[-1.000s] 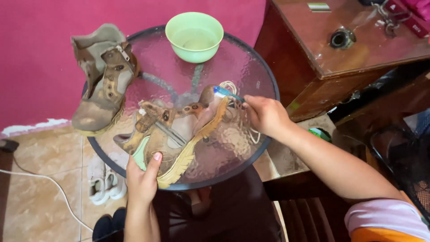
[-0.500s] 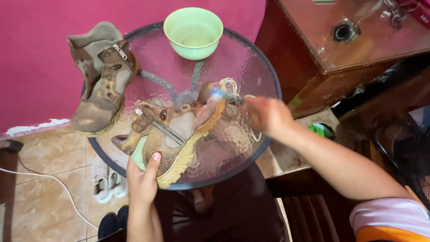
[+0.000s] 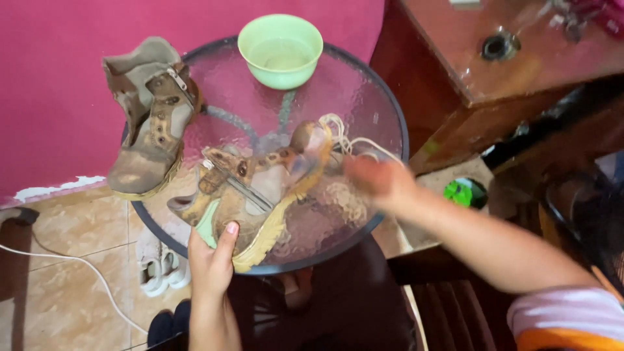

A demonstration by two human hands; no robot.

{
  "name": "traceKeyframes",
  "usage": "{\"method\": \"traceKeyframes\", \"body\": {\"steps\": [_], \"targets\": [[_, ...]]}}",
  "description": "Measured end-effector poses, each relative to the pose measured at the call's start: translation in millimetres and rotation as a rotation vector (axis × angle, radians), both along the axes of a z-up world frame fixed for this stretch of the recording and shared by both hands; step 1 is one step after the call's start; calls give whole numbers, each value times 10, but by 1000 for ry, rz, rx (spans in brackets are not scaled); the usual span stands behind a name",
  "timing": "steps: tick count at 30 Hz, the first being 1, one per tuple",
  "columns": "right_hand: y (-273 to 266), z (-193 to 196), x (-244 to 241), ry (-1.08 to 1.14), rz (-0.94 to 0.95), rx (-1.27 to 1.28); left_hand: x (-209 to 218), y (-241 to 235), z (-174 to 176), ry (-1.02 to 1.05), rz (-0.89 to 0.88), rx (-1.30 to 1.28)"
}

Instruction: The person scrubs a brown boot with a toothbrush, repeatedly dipping the brush into a bowl of water. They rotate the boot to clean different areas, including the toe, sides, and laces, while the other boot remains on the table.

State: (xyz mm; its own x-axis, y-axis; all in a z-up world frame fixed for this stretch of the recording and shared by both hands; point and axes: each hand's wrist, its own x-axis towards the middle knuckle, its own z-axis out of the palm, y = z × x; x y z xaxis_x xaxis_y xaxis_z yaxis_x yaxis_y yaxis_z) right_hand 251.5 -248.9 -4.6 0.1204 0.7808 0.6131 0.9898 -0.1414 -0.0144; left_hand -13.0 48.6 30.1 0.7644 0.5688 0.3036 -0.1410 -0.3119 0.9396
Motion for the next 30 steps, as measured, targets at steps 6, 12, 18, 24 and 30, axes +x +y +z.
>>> {"method": "traceKeyframes", "body": {"steps": [6, 12, 18, 24, 30], "targets": [[341, 521, -657, 39, -99, -130, -2, -37, 74, 41, 9, -35], [382, 517, -281, 379, -620, -467, -1, -20, 50, 21, 17, 2], [296, 781, -180, 340, -356, -116, 6, -33, 16, 15, 39, -70], [334, 296, -490, 245, -131, -469, 14, 4, -95, 36, 59, -50], [310, 213, -534, 110, -34, 61, 10, -26, 10, -32, 16, -11]]}}
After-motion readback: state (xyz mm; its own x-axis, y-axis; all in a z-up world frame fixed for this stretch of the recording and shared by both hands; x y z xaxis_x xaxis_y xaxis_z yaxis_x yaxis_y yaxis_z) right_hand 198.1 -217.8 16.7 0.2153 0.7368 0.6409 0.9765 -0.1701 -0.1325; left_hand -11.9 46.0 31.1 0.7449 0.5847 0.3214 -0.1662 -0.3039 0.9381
